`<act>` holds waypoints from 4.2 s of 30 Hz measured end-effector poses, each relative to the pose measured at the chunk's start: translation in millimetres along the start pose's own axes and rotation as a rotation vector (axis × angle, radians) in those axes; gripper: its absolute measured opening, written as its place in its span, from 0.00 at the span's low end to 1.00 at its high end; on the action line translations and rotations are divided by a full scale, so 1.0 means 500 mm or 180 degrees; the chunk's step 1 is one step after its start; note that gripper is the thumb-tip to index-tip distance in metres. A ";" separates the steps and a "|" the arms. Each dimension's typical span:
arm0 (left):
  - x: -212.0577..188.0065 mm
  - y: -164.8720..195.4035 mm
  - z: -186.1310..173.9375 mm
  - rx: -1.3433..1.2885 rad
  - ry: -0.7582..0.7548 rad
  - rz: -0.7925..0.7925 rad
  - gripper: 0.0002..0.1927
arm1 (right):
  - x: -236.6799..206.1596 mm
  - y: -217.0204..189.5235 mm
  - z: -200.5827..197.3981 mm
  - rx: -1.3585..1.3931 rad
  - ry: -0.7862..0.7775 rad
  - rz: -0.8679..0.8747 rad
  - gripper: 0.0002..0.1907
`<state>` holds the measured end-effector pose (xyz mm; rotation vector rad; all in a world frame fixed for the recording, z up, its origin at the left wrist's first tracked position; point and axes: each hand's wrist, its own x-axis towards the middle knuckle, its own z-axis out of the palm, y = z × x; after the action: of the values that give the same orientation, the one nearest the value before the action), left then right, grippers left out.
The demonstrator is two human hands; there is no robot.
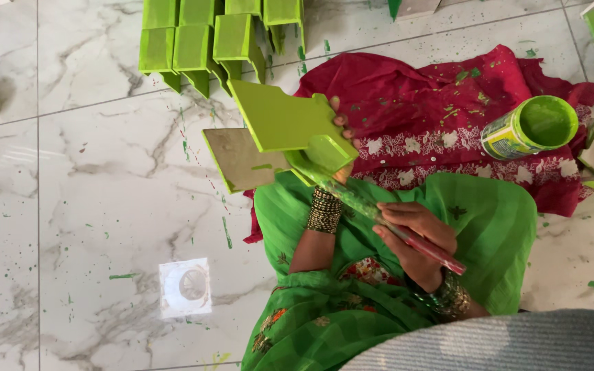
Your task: The person sits on the floor and paints small wooden shelf-like pieces green using a brush, dipping the brush into a paint can and coating the surfaces of one piece at a time, turning pieces to reach different sides. Finished green pieces are stacked in piles on the floor nearby.
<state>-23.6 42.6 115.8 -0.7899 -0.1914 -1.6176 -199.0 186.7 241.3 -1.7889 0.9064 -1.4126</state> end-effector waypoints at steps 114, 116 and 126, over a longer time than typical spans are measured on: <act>0.008 -0.007 -0.034 0.5304 0.0900 0.2141 0.29 | -0.065 -0.129 -0.202 -0.0938 -0.0243 -0.0914 0.17; 0.011 -0.011 -0.030 0.5614 0.0767 0.2247 0.32 | -0.069 -0.117 -0.211 -0.1110 -0.0196 -0.1022 0.15; 0.017 -0.018 0.003 0.5670 0.0539 0.2344 0.43 | -0.090 -0.027 -0.169 0.0540 0.0985 -0.0634 0.13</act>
<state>-31.6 38.3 124.6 0.6306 -0.9056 -0.3533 -287.9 224.7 245.1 -1.5947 0.7476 -1.8734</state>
